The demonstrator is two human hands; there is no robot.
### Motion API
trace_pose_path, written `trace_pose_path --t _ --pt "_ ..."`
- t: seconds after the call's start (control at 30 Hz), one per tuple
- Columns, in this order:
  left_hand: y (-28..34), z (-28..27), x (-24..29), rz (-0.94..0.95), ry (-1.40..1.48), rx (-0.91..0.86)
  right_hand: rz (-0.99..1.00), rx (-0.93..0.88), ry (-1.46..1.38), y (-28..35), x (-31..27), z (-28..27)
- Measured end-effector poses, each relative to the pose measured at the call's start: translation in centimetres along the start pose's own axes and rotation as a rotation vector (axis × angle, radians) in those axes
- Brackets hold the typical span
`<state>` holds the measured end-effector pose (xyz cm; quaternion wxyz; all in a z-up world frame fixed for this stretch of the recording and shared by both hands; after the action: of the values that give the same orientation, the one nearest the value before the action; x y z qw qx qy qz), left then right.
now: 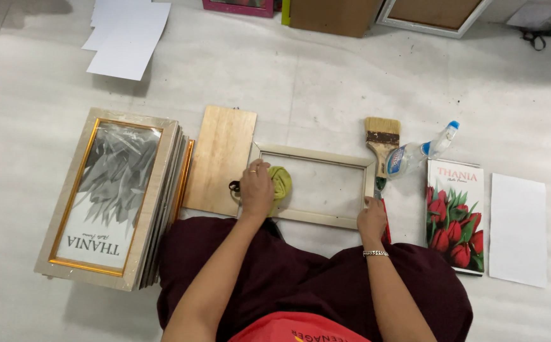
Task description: Cleaning a picture frame and assembling it with backing and a picture
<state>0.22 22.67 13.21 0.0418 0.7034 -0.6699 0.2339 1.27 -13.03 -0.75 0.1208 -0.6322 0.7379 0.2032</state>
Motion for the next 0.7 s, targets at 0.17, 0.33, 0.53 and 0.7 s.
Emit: trace_pose_path --t 0.17,0.33,0.53,0.7 --pt "2.8 4.1 1.0 0.188 -0.161 -0.215 0.034 -0.022 0.006 -0.3 0.3 0.4" --pt "0.7 9.2 -1.3 0.090 -0.172 -0.684 0.058 -0.034 0.020 -0.3 -0.3 -0.3" --pt "-3.1 12.4 -1.5 -0.045 -0.246 -0.427 0.025 -0.012 0.018 0.4 -0.5 -0.4" --pt "0.1 13.9 -0.7 -0.175 -0.373 -0.547 0.040 -0.036 -0.002 0.0 0.1 0.0"
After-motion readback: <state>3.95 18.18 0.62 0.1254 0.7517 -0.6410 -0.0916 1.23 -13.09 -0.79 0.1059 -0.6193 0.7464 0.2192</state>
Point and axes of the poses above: each hand's wrist, its own y-axis away from the middle knuckle, its own z-axis out of the palm, x = y × z, the point moved 3 cm from there along -y, towards the middle knuckle, and after that the axes turned 9 degrees about -x, right-handed, at the moved point
